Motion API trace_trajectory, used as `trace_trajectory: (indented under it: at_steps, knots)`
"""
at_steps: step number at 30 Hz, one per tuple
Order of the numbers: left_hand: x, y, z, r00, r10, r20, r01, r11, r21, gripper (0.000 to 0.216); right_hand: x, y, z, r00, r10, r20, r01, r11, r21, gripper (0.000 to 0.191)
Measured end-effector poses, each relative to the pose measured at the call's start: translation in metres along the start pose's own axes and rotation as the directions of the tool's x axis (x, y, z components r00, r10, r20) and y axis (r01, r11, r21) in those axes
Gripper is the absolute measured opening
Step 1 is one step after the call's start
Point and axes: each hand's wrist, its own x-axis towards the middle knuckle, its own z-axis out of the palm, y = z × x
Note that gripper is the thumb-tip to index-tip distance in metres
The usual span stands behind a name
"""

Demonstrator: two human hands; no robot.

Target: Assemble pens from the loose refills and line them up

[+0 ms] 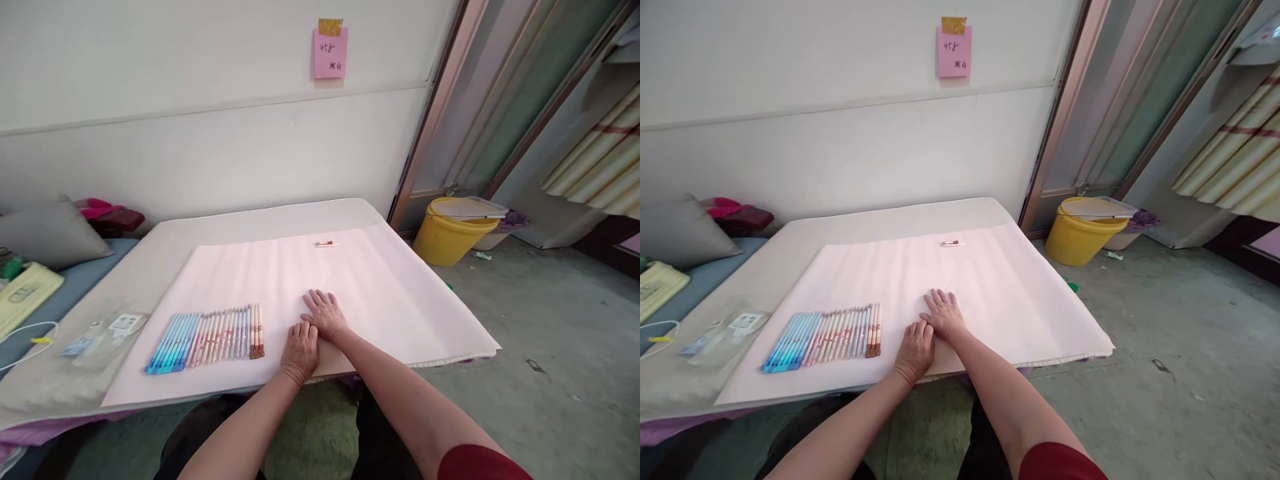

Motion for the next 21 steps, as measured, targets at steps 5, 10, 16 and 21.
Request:
trace_trajectory:
  at_steps: [5, 10, 16, 21]
  knots:
    - [0.0009, 0.0, 0.0015, 1.0, 0.011, -0.023, -0.009, 0.999, 0.052, 0.011, -0.0013, 0.0012, 0.0029, 0.999, -0.013, -0.043, 0.013, 1.0, 0.01, 0.053]
    - [0.0023, 0.001, -0.0012, 1.0, 0.023, -0.02, -0.022, 0.997, 0.071, 0.009, -0.0017, 0.002, 0.0023, 0.997, -0.011, -0.073, 0.013, 1.0, 0.015, 0.051]
    - [0.0015, 0.0001, 0.001, 0.999, 0.031, -0.012, -0.03, 0.998, 0.063, 0.01, -0.0011, 0.0027, 0.005, 0.996, -0.01, -0.086, 0.011, 1.0, 0.005, 0.051]
    - [0.0004, -0.0002, 0.0008, 1.0, 0.028, -0.004, -0.028, 0.998, 0.056, 0.011, -0.0001, 0.0024, 0.0087, 0.995, -0.009, -0.098, 0.009, 1.0, -0.004, 0.05]
